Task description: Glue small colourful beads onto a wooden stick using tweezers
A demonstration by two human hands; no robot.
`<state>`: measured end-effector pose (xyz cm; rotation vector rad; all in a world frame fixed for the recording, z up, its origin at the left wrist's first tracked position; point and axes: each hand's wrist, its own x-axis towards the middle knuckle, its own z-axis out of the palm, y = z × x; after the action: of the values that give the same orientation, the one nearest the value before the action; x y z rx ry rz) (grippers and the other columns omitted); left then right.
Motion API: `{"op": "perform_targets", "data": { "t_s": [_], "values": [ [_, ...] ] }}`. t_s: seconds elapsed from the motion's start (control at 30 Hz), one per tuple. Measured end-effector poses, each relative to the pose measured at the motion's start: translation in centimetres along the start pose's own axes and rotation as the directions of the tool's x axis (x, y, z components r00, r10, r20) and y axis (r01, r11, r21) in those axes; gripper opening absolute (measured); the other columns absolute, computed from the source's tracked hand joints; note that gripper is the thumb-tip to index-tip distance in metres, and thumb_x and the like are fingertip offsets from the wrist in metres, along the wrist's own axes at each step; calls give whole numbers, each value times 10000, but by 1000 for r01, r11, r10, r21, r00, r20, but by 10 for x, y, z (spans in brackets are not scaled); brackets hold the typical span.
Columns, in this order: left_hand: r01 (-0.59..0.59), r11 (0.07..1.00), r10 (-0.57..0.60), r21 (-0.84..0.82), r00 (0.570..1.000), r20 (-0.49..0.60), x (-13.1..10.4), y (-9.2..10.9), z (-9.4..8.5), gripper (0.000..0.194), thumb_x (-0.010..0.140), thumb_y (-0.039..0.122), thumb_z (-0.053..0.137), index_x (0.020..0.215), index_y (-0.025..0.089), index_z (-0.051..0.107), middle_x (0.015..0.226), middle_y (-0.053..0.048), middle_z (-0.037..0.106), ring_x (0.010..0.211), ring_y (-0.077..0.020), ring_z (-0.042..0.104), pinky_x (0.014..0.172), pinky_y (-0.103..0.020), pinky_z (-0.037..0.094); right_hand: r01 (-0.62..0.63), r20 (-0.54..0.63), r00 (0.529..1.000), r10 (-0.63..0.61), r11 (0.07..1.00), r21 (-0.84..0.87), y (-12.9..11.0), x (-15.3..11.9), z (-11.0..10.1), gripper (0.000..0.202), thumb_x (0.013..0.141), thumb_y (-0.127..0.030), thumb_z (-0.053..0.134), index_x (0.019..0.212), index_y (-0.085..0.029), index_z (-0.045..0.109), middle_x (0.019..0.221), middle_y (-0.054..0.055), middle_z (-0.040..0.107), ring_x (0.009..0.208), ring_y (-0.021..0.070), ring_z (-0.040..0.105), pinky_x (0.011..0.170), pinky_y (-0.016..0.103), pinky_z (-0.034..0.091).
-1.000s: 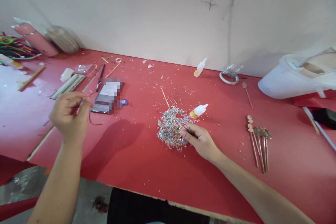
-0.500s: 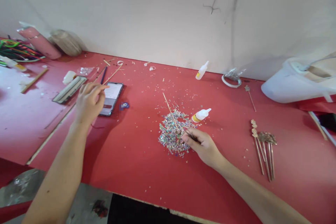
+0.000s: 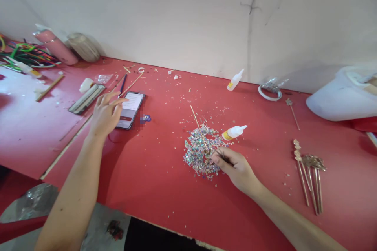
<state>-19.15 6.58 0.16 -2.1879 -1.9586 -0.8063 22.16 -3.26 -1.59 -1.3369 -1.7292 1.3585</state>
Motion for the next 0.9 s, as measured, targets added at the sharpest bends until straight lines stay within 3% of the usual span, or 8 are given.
{"op": "perform_targets", "data": {
  "t_s": [0.23,0.5,0.63,0.8,0.9],
  "values": [
    [-44,998,43,-42,999,-23,1,4,-4,386,955,273,353,913,203,730,1209,-40,645,1249,-256,473,1116,-490,344,13,-6,1000,-13,1000,10,-2,1,0,451,910,-564,488,648,-208,399,605,-47,324,560,107,316,522,252,275],
    [66,989,-52,-136,994,99,3,10,-10,257,815,368,491,936,450,702,996,39,721,1328,-254,399,1120,-548,264,26,5,1000,-26,1000,15,-5,1,0,470,913,-583,471,641,-212,370,605,-49,289,550,105,291,507,250,263],
    [41,987,-32,-158,998,63,3,10,-9,227,802,393,498,881,433,707,1073,51,704,1342,-250,382,1120,-539,279,36,-1,999,-36,999,20,-5,1,0,477,911,-578,475,631,-215,346,599,-50,290,550,105,294,506,250,266],
    [-29,998,28,-58,999,-24,3,4,1,402,946,316,353,899,284,751,1167,-13,675,1313,-255,435,1114,-492,347,19,-5,1000,-19,1000,5,-5,1,1,489,901,-603,471,629,-214,354,597,-48,297,551,107,299,507,250,271],
    [-40,999,40,-14,999,-19,4,0,8,428,975,306,334,943,257,757,1230,-34,647,1290,-250,463,1133,-442,337,13,-3,1000,-13,1000,9,-5,1,1,477,898,-597,480,636,-213,370,602,-45,313,558,110,312,515,251,275]
  ]
}}
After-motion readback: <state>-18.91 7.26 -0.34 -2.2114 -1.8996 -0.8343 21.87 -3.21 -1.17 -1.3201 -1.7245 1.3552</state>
